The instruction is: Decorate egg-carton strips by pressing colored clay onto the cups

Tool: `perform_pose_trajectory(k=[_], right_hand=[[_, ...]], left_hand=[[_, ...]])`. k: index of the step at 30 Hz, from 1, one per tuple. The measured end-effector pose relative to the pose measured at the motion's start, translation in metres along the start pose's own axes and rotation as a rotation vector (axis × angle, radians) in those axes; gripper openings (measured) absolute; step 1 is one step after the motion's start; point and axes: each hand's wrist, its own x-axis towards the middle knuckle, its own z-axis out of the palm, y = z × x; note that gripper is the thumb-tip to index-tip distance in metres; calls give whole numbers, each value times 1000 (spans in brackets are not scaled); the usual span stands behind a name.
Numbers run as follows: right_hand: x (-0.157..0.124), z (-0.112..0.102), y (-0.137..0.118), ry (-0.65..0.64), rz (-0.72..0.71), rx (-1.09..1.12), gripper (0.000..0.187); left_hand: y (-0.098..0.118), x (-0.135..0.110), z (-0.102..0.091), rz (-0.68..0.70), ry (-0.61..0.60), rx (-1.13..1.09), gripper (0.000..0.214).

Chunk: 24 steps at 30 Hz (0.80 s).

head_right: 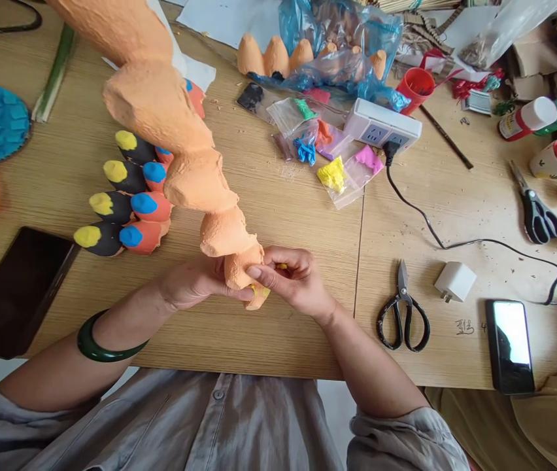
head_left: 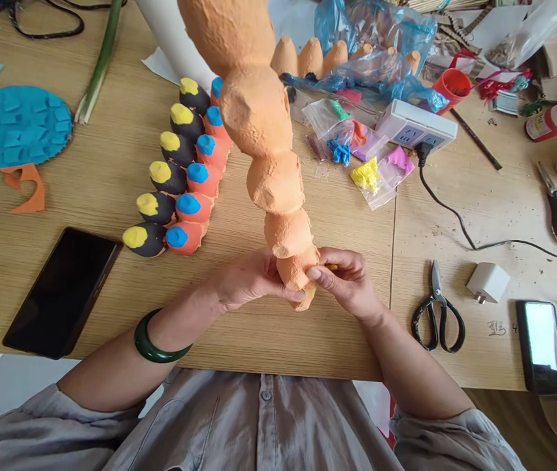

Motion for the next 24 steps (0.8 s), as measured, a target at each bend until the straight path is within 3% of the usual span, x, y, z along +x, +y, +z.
perform_pose_trajectory(k=[6,14,19,24], right_hand=[[4,-1,3,65,-49,-20,46],[5,-4,4,151,-66,-18,51],[5,-1,2,131,-78,-26,47],[3,4,3,112,-81,-81,50]], left_hand=[[1,2,1,36,19,21,31],[6,-1,-5,136,-93,64,22],[5,0,-3,106,-78,56,23],[1,1,-4,-24,20,-4,31]])
